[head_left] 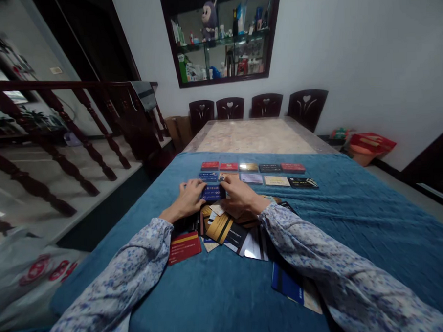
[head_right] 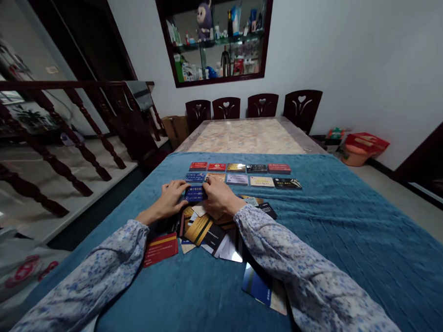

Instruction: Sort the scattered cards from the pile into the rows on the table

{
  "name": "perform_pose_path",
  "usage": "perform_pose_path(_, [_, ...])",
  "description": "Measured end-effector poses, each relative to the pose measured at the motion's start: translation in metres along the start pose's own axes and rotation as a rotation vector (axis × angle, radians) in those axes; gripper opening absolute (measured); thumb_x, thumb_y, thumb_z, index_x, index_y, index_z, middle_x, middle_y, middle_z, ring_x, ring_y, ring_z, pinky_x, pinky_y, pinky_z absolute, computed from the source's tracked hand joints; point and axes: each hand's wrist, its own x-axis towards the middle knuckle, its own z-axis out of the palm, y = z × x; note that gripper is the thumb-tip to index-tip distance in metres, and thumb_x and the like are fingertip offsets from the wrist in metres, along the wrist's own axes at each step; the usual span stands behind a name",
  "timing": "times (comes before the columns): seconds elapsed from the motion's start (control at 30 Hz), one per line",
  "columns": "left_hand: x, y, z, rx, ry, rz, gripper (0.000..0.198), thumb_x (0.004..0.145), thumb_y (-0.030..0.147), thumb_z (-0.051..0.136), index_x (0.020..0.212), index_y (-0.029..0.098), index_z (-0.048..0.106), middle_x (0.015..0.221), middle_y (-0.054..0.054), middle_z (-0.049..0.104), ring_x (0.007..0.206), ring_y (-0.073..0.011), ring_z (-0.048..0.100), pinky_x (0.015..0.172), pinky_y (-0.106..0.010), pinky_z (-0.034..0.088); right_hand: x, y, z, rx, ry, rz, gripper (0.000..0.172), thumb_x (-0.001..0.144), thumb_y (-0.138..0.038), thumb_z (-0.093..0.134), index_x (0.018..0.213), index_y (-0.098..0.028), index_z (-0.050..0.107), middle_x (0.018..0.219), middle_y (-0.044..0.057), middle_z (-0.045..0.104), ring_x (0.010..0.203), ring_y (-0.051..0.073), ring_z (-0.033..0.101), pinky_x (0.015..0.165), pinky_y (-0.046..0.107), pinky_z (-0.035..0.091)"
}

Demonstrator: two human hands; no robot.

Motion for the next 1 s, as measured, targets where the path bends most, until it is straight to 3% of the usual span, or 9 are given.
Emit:
perform_pose_path(0.37, [0.029, -0.026, -0.008, 0.022, -0.077, 0.009, 0.053, 0.077, 0.009, 0.059, 0.129, 0.023, 0.057, 0.133, -0.015, 0.057, 0.124, -0.0350, 0.048, 0.101, -0.057, 0.037, 0.038, 0.004, -0.003, -0.054, -0.083, 0.059, 0.043, 0.082, -0.035, 0.077, 0.116, -0.012, 0.067, 0.118, 0.018, 0.059, 0.114, 0.030, 0.054, 0.089, 0.039, 0.049])
perform_pose_path(0.6, [0.054, -0.047, -0.002, 0.023, -0.111, 0.002, 0.054, 0.076, 0.009, 0.057, 0.127, 0.024, 0.057, 0.130, -0.014, 0.057, 0.119, -0.0333, 0.049, 0.099, -0.055, 0.039, 0.062, 0.015, -0.006, -0.055, -0.134, 0.038, 0.040, 0.085, -0.037, 0.072, 0.116, -0.012, 0.069, 0.125, 0.019, 0.060, 0.117, 0.031, 0.057, 0.093, 0.040, 0.049])
perform_pose_path(0.8, [0.078, -0.061, 0.003, 0.066, -0.165, -0.041, 0.052, 0.075, 0.010, 0.056, 0.125, 0.024, 0.058, 0.131, -0.013, 0.056, 0.120, -0.0335, 0.050, 0.097, -0.053, 0.043, 0.080, 0.016, -0.010, -0.061, -0.176, 0.104, 0.041, 0.086, -0.034, 0.070, 0.119, -0.011, 0.068, 0.128, 0.021, 0.061, 0.118, 0.033, 0.059, 0.094, 0.041, 0.051])
perform_pose_path(1.0, [0.094, -0.073, 0.013, 0.035, -0.173, -0.026, 0.051, 0.071, 0.011, 0.060, 0.122, 0.021, 0.062, 0.127, -0.013, 0.060, 0.114, -0.0302, 0.056, 0.097, -0.043, 0.049, 0.091, 0.020, -0.006, -0.053, -0.218, 0.123, 0.042, 0.087, -0.035, 0.067, 0.122, -0.012, 0.068, 0.128, 0.020, 0.064, 0.115, 0.033, 0.063, 0.093, 0.040, 0.051])
